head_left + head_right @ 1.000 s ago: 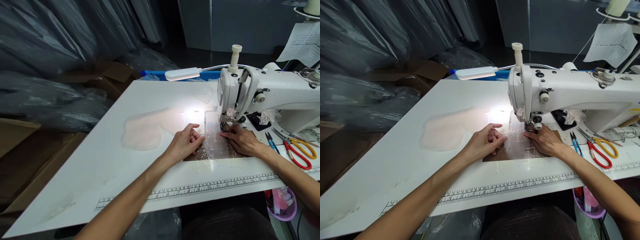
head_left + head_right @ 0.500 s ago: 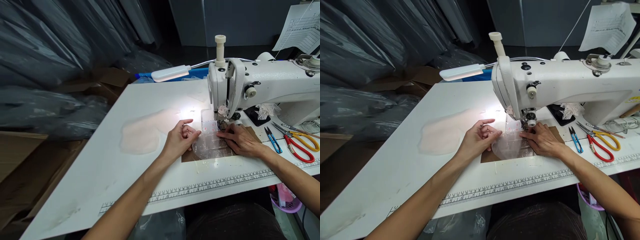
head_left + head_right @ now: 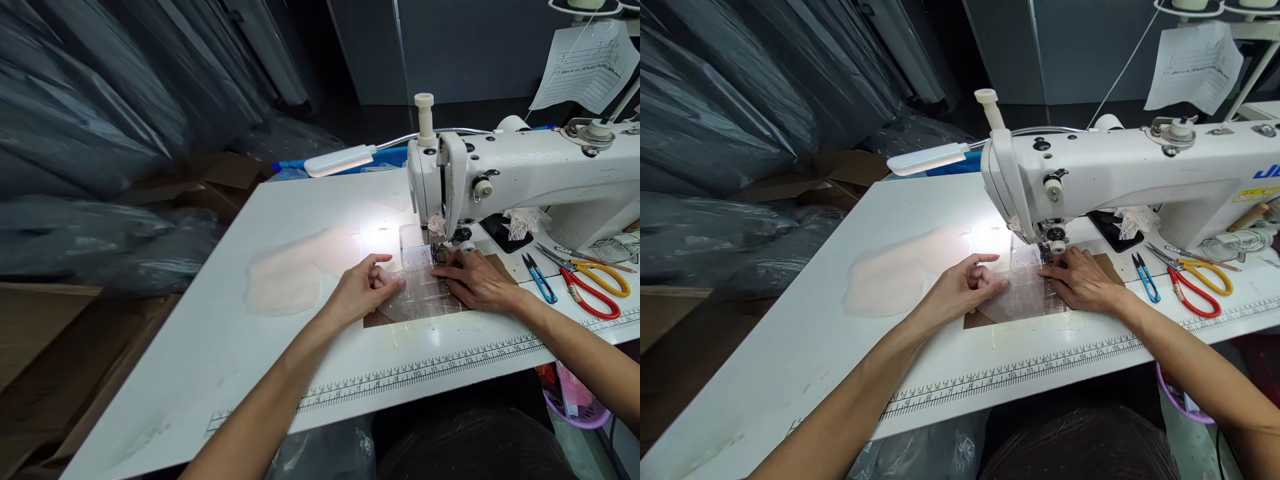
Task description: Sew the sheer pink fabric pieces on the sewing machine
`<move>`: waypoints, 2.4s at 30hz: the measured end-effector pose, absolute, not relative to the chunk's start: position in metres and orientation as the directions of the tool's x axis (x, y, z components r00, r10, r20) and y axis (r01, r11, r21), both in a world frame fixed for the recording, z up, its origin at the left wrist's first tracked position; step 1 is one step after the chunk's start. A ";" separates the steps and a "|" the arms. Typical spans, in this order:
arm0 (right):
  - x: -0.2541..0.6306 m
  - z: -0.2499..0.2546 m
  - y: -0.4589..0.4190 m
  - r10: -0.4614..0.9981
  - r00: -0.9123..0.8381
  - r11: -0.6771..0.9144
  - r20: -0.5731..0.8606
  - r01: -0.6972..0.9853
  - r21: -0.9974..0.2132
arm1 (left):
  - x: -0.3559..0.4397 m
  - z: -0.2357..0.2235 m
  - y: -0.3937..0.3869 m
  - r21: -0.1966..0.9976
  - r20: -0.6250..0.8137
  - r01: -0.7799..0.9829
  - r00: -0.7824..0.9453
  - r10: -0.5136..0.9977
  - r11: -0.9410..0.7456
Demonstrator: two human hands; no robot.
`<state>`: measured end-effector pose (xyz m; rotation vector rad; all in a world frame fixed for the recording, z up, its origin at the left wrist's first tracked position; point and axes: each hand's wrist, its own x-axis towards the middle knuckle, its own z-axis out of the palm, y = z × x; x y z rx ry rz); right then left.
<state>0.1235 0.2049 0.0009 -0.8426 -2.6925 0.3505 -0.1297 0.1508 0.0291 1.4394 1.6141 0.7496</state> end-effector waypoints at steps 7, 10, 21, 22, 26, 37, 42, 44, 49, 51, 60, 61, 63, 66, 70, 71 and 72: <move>0.122 -0.001 0.206 0.598 -0.770 0.793 0.222 0.527 -0.306 | -0.128 0.029 0.153 0.906 -0.197 0.374 -0.045 0.979 0.199; 0.120 0.001 0.204 0.597 -0.775 0.796 0.206 0.543 -0.266 | -0.128 0.029 0.154 0.909 -0.206 0.358 -0.060 0.977 0.213; 0.126 -0.001 0.205 0.617 -0.744 0.770 0.258 0.503 -0.392 | -0.126 0.030 0.153 0.908 -0.208 0.352 -0.085 0.974 0.225; 0.127 0.001 0.205 0.604 -0.754 0.777 0.259 0.483 -0.404 | -0.126 0.030 0.153 0.908 -0.207 0.354 -0.088 0.974 0.225; 0.131 0.010 0.203 0.539 -0.812 0.811 0.224 0.428 -0.399 | -0.126 0.030 0.153 0.907 -0.207 0.356 -0.093 0.974 0.227; 0.129 0.018 0.198 0.542 -0.829 0.808 0.137 0.468 -0.358 | -0.130 0.028 0.153 0.890 -0.200 0.405 -0.063 0.978 0.209; 0.128 0.018 0.196 0.554 -0.821 0.803 0.136 0.484 -0.347 | -0.126 0.026 0.153 0.641 0.243 0.758 -0.053 0.968 -0.119; 0.128 0.017 0.195 0.554 -0.819 0.806 0.147 0.483 -0.342 | -0.121 0.027 0.157 0.437 0.352 0.852 0.133 0.926 -0.289; 0.129 0.011 0.195 0.552 -0.810 0.818 0.200 0.478 -0.321 | -0.110 0.026 0.178 0.200 0.190 0.781 0.562 0.805 -0.592; 0.129 0.010 0.195 0.551 -0.808 0.819 0.211 0.473 -0.325 | -0.110 0.024 0.185 0.178 0.121 0.770 0.601 0.790 -0.613; 0.127 0.004 0.197 0.578 -0.778 0.809 0.246 0.507 -0.298 | -0.114 0.019 0.200 0.007 0.142 0.733 0.673 0.726 -0.681; 0.127 0.004 0.197 0.576 -0.777 0.811 0.254 0.506 -0.293 | -0.115 0.018 0.200 -0.004 0.158 0.731 0.674 0.721 -0.682; 0.127 0.002 0.197 0.574 -0.776 0.814 0.263 0.504 -0.288 | -0.116 0.017 0.200 -0.019 0.184 0.728 0.676 0.713 -0.685; 0.128 0.001 0.197 0.570 -0.777 0.816 0.267 0.497 -0.295 | -0.117 0.014 0.198 -0.029 0.216 0.722 0.680 0.700 -0.692; 0.128 0.002 0.197 0.562 -0.786 0.816 0.256 0.478 -0.325 | -0.118 0.011 0.196 -0.030 0.247 0.713 0.684 0.686 -0.700; 0.128 0.002 0.197 0.565 -0.786 0.814 0.251 0.479 -0.329 | -0.118 0.010 0.196 -0.029 0.252 0.712 0.684 0.684 -0.701; 0.128 0.002 0.197 0.568 -0.785 0.811 0.246 0.483 -0.331 | -0.119 0.010 0.196 -0.027 0.256 0.711 0.684 0.683 -0.703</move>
